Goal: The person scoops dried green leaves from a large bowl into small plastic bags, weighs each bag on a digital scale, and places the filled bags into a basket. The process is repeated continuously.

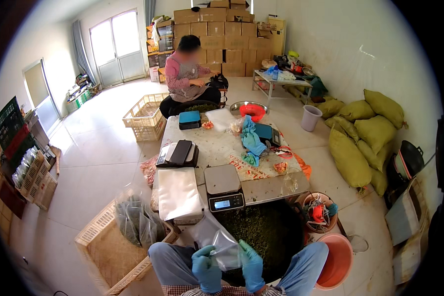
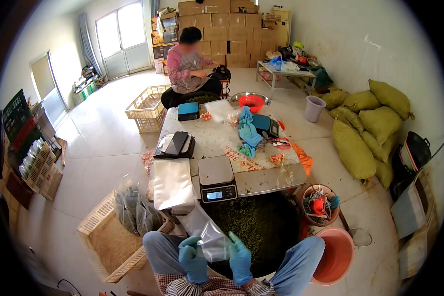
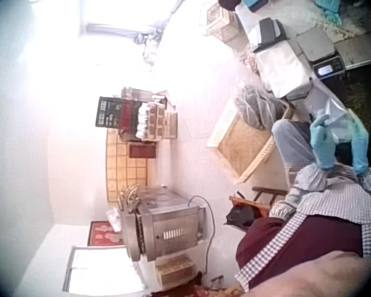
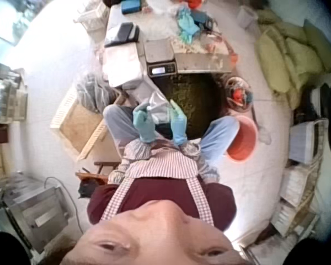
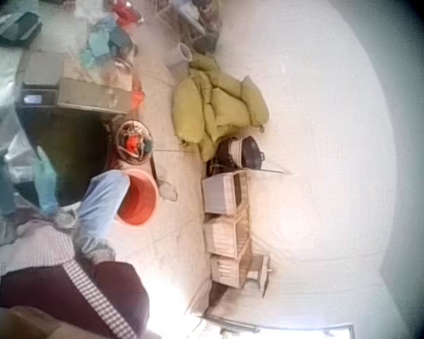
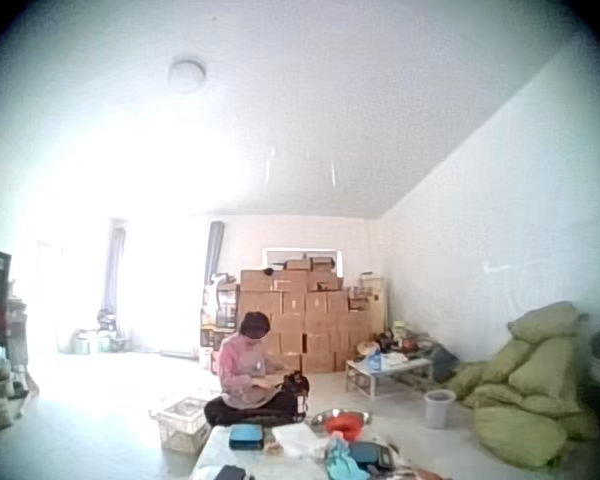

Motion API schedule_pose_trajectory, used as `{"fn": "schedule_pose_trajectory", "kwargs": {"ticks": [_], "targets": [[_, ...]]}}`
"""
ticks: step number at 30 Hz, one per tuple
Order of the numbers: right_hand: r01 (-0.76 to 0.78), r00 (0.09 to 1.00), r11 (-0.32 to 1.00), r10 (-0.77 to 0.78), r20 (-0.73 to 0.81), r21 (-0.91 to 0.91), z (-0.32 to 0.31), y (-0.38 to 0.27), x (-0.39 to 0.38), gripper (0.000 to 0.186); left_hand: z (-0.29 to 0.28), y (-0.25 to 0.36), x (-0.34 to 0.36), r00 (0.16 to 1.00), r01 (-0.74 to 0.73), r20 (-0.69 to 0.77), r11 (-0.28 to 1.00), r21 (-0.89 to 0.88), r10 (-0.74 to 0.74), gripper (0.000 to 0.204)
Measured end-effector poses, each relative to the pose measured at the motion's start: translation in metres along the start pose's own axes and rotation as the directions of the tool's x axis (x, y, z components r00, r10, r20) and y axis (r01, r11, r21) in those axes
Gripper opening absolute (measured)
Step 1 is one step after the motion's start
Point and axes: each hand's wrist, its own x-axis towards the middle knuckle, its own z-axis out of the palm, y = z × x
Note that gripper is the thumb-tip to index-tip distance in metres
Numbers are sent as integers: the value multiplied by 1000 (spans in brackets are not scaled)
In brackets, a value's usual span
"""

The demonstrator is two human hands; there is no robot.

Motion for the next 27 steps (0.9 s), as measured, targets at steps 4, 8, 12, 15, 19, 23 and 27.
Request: {"fn": "schedule_pose_trajectory", "kwargs": {"ticks": [4, 8, 12, 15, 19, 23, 27], "targets": [[-109, 977, 977, 140, 161, -185, 2, 21, -23, 32, 0, 12, 4, 985, -7, 170, 982, 187, -25, 24], [-224, 933, 966, 251, 257, -132, 6, -37, -29, 41, -15, 30, 31, 931, -67, 362, 998, 23, 54, 26], [-98, 984, 995, 94, 151, 21, -41, -84, -32, 52, -44, 34, 62, 974, -175, 170, 971, 162, 148, 21], [161, 812, 987, -120, -571, 21, -75, -142, -22, 51, -55, 26, 70, 996, -4, 91, 986, 165, -11, 30], [601, 357, 798, -309, -882, -36, -192, -132, -4, 47, -55, -1, 55, 908, 418, -21, 907, 44, -418, 35], [571, 395, 794, -487, -779, -207, -180, -141, 20, 40, -34, -82, 34, 858, 511, -52, 859, -11, -511, 31], [256, 904, 860, -374, -205, -441, -163, -83, 97, 27, -14, -157, 16, 856, 512, -59, 858, -24, -513, 31]]}}
